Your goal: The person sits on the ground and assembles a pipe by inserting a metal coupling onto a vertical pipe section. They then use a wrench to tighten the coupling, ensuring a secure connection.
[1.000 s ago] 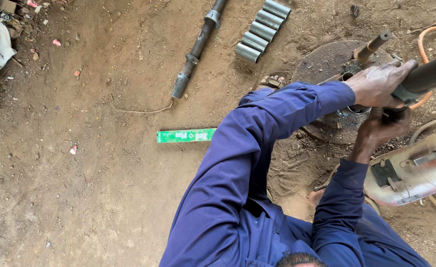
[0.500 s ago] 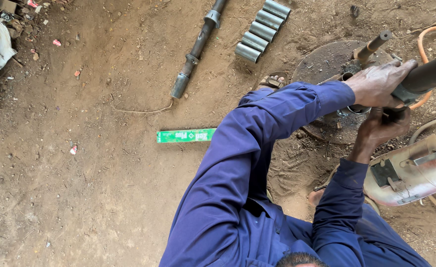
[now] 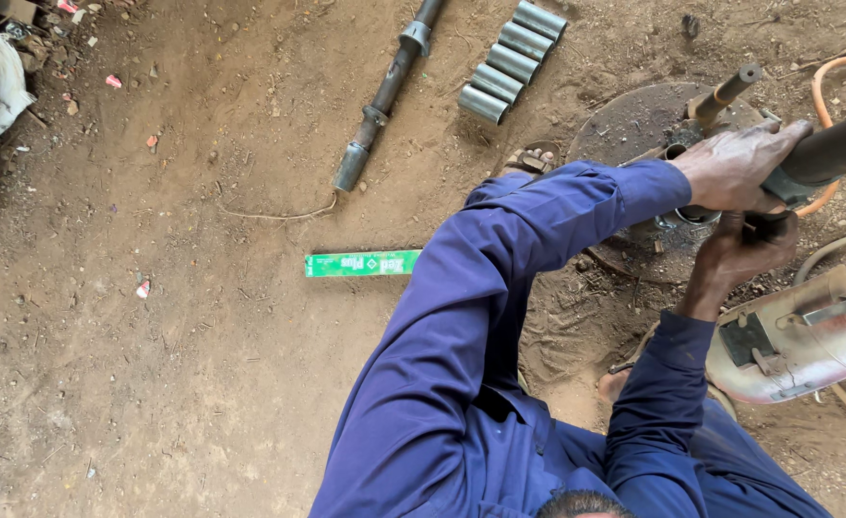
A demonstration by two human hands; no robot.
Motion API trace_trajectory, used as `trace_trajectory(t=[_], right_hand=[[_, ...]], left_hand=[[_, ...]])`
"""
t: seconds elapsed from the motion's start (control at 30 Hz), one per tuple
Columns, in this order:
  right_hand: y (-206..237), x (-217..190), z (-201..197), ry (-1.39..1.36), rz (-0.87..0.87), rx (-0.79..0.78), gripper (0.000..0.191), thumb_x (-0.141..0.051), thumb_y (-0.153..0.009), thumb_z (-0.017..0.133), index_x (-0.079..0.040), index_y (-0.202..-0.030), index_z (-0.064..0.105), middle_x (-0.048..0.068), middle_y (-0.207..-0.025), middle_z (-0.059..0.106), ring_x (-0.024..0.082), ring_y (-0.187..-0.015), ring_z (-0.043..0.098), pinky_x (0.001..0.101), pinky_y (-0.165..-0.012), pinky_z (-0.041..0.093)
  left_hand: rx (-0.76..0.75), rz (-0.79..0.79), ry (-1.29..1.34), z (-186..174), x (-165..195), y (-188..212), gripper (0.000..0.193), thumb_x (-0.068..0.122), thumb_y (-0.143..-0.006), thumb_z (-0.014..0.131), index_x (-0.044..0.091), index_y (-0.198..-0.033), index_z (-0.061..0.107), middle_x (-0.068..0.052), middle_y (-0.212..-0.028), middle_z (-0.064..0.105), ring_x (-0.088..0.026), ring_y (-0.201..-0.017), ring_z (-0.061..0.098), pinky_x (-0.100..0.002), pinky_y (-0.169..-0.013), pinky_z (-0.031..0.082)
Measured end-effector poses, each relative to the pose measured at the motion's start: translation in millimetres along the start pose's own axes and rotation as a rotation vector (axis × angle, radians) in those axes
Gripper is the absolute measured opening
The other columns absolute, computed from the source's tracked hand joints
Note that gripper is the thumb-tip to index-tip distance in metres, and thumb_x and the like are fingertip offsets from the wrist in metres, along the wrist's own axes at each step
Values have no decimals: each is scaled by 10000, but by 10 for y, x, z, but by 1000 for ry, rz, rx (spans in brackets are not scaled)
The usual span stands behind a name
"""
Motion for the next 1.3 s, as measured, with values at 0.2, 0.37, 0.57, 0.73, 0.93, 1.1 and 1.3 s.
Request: trace_trajectory(t=[0.2,0.37,0.57,0.73,0.93,1.1,1.3], right_hand=[[1,23,13,-70,53,11,322,-185,-1101,825,42,-972,638,25,-873,623,110,-735,549,267,-650,425],[17,37,-37,33,46,44,384,-208,-1076,848,29,-916,591,23,-824,580,112,-722,524,268,-642,410],[6,61,-61,30,16,46,346,-188,-1060,862,21,-930,618,30,-839,601,128,-722,543,283,-653,435],[35,130,-75,-23,33,50,340,-180,-1037,934,16,-985,662,47,-900,639,136,-765,570,290,-671,467],[24,159,-95,-36,17,65,329,-187,-961,925,4,-936,659,35,-859,639,132,-731,561,290,-654,441],[16,122,-76,-32,41,43,360,-192,-1014,940,0,-942,645,23,-882,600,126,-757,548,282,-669,433],[-7,84,-67,-8,45,55,394,-233,-1018,941,-6,-940,628,10,-889,569,124,-767,545,286,-671,428]], left_hand=[[14,10,18,-15,5,3,966,497,-656,882,89,-1373,378,-182,-1108,663,-351,-991,740,-479,-905,577],[10,22,-3,19,-6,-10,922,524,-681,881,95,-1337,397,-174,-1096,664,-348,-993,738,-484,-901,582],[-7,5,16,30,-25,-15,935,535,-671,884,95,-1338,398,-164,-1091,663,-336,-981,744,-478,-873,593],[9,13,29,-2,-38,-19,938,527,-654,906,123,-1350,423,-130,-1099,680,-323,-1029,730,-476,-900,585],[1,8,72,19,-57,-61,957,503,-619,935,123,-1343,438,-116,-1128,672,-302,-1053,728,-464,-917,586],[22,30,74,-11,-50,-68,963,509,-604,948,125,-1332,447,-120,-1131,670,-306,-1053,727,-469,-925,584],[2,-2,39,-21,-60,-75,945,505,-607,929,127,-1324,443,-133,-1108,659,-321,-1039,717,-487,-889,575]])
Point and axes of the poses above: each hand's wrist, its own y-axis away from the middle knuckle, its own z-axis out of the palm, x = y × z, the point moved 8 cm from there along -y, towards the middle knuckle
